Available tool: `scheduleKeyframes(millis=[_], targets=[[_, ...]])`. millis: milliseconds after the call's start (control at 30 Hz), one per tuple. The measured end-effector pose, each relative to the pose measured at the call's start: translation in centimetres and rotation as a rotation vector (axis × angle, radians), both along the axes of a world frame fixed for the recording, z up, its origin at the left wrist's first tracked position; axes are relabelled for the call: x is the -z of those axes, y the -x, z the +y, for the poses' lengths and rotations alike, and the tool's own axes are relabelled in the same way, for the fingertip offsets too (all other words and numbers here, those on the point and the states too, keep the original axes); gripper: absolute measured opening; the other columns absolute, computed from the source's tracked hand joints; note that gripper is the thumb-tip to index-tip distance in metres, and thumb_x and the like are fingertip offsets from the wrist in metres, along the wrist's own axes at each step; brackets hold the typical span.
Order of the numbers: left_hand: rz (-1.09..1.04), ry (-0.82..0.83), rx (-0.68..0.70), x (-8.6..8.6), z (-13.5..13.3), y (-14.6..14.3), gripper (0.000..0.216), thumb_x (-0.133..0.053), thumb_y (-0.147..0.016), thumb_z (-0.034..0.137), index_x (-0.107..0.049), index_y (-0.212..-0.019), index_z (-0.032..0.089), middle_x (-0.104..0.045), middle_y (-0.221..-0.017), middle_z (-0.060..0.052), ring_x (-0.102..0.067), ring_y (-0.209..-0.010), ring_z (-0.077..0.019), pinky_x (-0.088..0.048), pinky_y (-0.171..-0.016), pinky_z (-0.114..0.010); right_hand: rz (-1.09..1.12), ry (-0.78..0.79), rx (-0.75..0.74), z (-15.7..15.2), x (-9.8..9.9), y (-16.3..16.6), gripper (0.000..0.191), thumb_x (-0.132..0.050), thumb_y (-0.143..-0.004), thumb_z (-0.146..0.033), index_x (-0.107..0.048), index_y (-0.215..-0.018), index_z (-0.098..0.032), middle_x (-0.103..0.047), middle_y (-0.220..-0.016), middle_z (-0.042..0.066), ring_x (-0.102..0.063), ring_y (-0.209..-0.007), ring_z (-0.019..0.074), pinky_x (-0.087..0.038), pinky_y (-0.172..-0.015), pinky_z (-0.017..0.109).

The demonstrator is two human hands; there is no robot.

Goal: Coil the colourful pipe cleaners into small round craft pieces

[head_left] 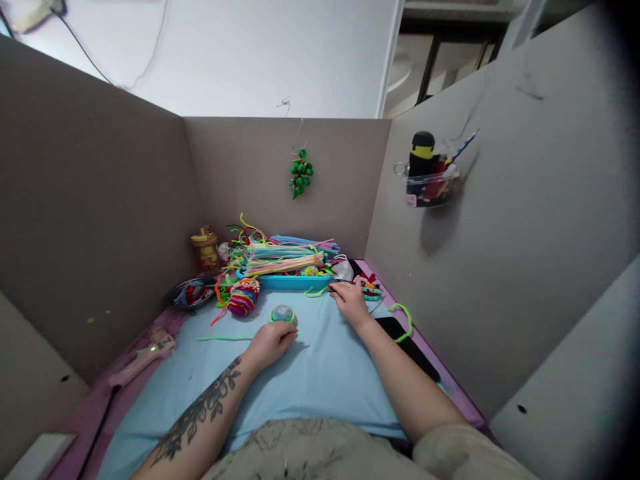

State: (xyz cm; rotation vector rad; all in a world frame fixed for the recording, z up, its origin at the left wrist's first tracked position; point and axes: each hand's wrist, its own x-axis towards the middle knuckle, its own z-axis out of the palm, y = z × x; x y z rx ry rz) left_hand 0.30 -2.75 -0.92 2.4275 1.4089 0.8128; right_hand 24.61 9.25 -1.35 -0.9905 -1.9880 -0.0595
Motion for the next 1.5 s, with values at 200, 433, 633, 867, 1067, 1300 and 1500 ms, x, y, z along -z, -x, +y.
scheduleKeyframes(millis=[200,433,633,867,1067,1300,1500], targets=[[0.011,0.007,0.002,-0.1,0.0,0.0,0.024,-0.044,-0.086,0.030,-0.065,-0.091,0.020,-0.069,-0.093,-0.005,-0.061,-0.087,-0.0168,-0.044,-0.078,-0.024,-0.010,0.043,0.036,0.3,0.1,-0.1,0.021,-0.048,-0.084,-0.022,-0.067,-0.094,-0.025,-0.069,-0.091,0.004,-0.061,-0.088,0.0202,-0.007,-0.105,0.056],[0.019,-0.002,0.003,0.1,0.1,0.0,0.023,-0.045,-0.086,0.029,-0.065,-0.090,0.021,-0.069,-0.092,-0.004,-0.062,-0.086,-0.0161,-0.044,-0.077,-0.023,-0.248,0.255,0.103,0.7,0.7,0.9,0.021,-0.055,-0.077,-0.017,-0.069,-0.089,-0.028,-0.070,-0.088,0.004,-0.060,-0.090,0.0247,-0.021,-0.101,0.051],[0.018,-0.001,0.008,0.2,0.0,0.0,0.024,-0.044,-0.086,0.029,-0.065,-0.091,0.020,-0.069,-0.093,-0.005,-0.061,-0.086,-0.0162,-0.044,-0.077,-0.023,-0.324,0.485,0.212,2.1,0.7,-2.8,0.014,-0.057,-0.074,-0.020,-0.069,-0.080,-0.019,-0.069,-0.085,0.010,-0.061,-0.079,0.0220,-0.042,-0.069,0.029],[0.029,-0.013,0.017,0.3,0.1,0.0,0.023,-0.045,-0.086,0.029,-0.065,-0.090,0.020,-0.069,-0.092,-0.004,-0.062,-0.085,-0.0161,-0.045,-0.076,-0.023,-0.462,0.653,0.178,2.3,1.1,-5.5,0.019,-0.072,-0.053,-0.016,-0.064,-0.070,-0.018,-0.066,-0.074,0.006,-0.057,-0.062,0.0169,-0.036,-0.055,0.023],[0.031,-0.023,0.013,0.2,0.1,0.0,0.022,-0.045,-0.086,0.027,-0.065,-0.090,0.020,-0.069,-0.092,-0.004,-0.062,-0.085,-0.0160,-0.045,-0.075,-0.023,-0.481,0.744,0.106,2.1,0.6,-5.0,0.018,-0.072,-0.056,-0.020,-0.061,-0.069,-0.016,-0.063,-0.067,0.002,-0.052,-0.055,0.0126,-0.031,-0.051,0.021],[0.036,-0.030,0.002,0.1,0.0,-0.1,0.021,-0.046,-0.085,0.027,-0.065,-0.089,0.020,-0.069,-0.091,-0.004,-0.062,-0.085,-0.0162,-0.045,-0.075,-0.023,-0.149,0.675,0.049,1.4,-0.8,-4.5,0.013,-0.059,-0.068,-0.023,-0.057,-0.077,-0.014,-0.062,-0.075,0.003,-0.052,-0.064,0.0128,-0.035,-0.057,0.021],[0.026,-0.033,0.015,0.3,0.1,0.0,0.022,-0.046,-0.086,0.028,-0.066,-0.089,0.020,-0.069,-0.091,-0.005,-0.062,-0.084,-0.0163,-0.045,-0.074,-0.023,0.696,0.787,-0.288,1.3,-1.6,-3.8,0.033,-0.056,-0.072,-0.048,-0.053,-0.069,-0.015,-0.060,-0.062,0.002,-0.054,-0.056,0.0118,-0.039,-0.050,0.021]])
